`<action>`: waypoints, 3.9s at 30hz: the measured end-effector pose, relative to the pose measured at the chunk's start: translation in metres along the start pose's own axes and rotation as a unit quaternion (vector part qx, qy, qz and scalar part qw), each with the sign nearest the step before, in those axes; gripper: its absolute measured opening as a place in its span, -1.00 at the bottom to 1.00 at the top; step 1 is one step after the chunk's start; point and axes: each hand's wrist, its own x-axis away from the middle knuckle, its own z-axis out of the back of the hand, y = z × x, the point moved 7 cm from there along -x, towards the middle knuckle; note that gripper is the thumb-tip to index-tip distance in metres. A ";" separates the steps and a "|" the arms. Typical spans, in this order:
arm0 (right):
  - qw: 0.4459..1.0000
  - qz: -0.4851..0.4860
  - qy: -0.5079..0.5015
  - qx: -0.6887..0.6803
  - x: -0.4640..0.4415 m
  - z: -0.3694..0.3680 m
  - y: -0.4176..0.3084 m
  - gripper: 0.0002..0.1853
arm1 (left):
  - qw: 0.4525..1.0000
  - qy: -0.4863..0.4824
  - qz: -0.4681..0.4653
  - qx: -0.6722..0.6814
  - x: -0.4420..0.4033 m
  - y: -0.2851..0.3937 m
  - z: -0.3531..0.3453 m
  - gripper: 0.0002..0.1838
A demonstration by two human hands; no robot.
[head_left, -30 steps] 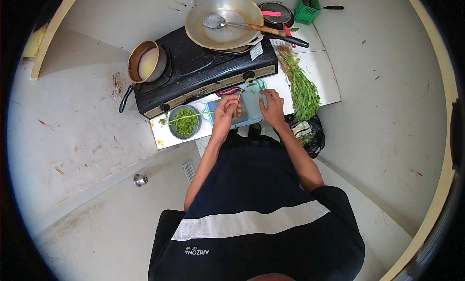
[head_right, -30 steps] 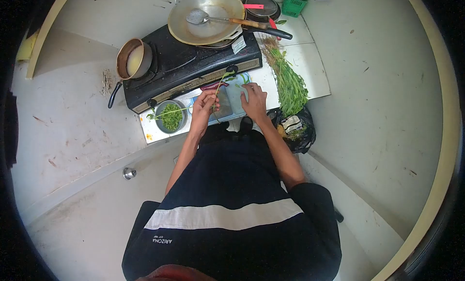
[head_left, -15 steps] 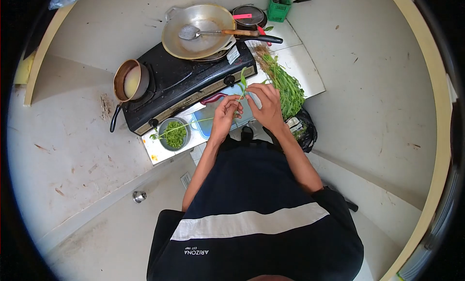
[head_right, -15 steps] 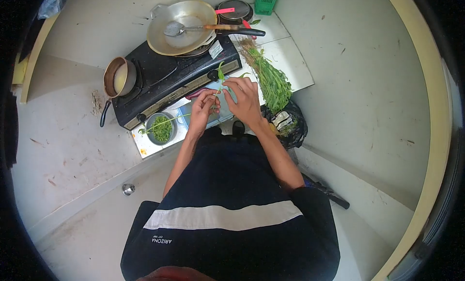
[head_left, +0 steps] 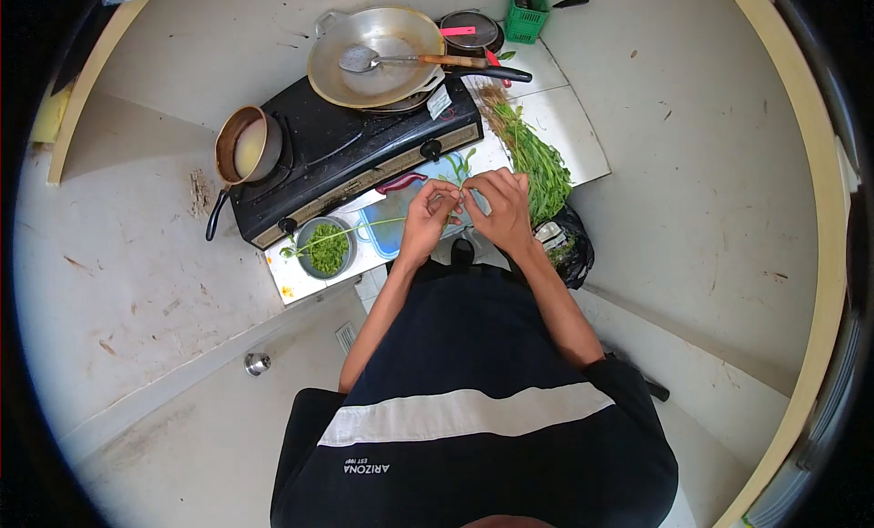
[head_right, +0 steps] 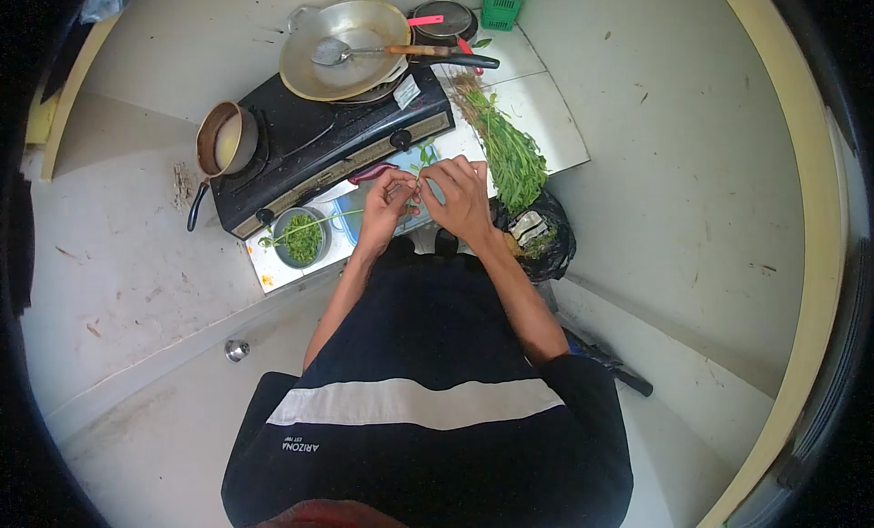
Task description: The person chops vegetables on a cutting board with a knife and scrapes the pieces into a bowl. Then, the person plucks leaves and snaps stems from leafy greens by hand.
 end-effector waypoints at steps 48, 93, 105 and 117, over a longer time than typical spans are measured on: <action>0.950 -0.254 -0.177 0.023 0.053 -0.138 0.128 -0.85 | 0.995 0.074 0.014 0.063 0.028 0.014 0.066 -0.48; 0.980 -0.131 -0.121 -0.085 -0.029 -0.025 0.051 -0.86 | 0.991 -0.014 -0.032 -0.127 -0.011 0.054 0.053 -0.93; 0.952 -0.155 -0.222 -0.140 0.041 -0.146 0.128 -0.76 | 0.996 0.076 -0.010 -0.042 -0.014 0.038 0.076 -0.89; 0.949 -0.063 -0.297 0.084 0.035 -0.180 0.127 -0.71 | 0.976 0.166 -0.049 0.134 -0.010 0.042 0.105 -0.89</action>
